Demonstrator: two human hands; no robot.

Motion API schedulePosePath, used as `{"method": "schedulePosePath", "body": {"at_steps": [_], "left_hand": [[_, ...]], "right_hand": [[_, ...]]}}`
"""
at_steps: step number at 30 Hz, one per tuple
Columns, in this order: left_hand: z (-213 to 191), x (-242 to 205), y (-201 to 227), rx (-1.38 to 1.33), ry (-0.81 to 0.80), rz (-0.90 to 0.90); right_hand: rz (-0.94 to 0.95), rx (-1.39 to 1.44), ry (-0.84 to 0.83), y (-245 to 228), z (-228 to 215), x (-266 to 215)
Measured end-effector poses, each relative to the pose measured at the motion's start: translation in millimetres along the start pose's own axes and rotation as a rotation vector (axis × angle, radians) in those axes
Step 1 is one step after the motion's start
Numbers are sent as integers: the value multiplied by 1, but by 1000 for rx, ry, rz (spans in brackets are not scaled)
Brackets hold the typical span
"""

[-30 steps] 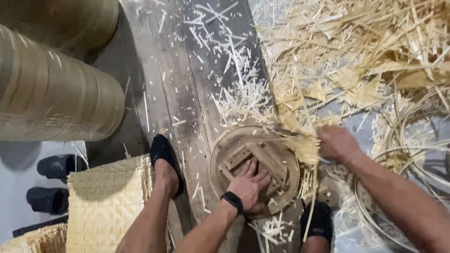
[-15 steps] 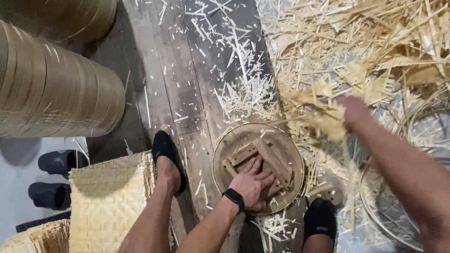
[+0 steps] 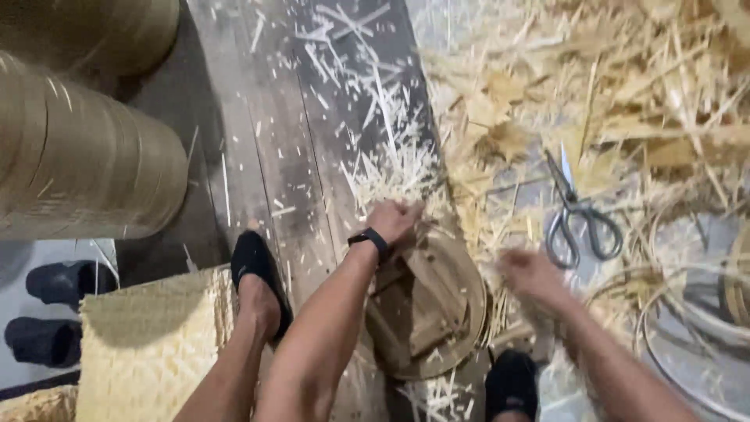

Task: Trimming and assembling a round bamboo basket base using a circular wooden mold and scissors.

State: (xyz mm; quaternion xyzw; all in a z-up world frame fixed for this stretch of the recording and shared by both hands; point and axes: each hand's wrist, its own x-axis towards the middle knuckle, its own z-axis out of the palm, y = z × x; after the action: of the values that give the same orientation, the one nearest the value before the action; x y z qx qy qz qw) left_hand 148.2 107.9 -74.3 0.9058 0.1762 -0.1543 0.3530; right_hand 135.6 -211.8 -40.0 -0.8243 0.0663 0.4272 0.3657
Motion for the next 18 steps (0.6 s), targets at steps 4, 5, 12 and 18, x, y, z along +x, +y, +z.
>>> {"method": "schedulePosePath", "body": {"at_steps": [4, 5, 12, 18], "left_hand": [[3, 0, 23, 9, -289, -235], [3, -3, 27, 3, -279, -229], [13, -12, 27, 38, -15, -116], [19, -4, -41, -252, 112, -46]], "right_hand": [[18, 397, -26, 44, 58, 44], [-7, 413, -53, 51, 60, 50], [-130, 149, 131, 48, 64, 57], [-275, -57, 184, 57, 61, 21]]}}
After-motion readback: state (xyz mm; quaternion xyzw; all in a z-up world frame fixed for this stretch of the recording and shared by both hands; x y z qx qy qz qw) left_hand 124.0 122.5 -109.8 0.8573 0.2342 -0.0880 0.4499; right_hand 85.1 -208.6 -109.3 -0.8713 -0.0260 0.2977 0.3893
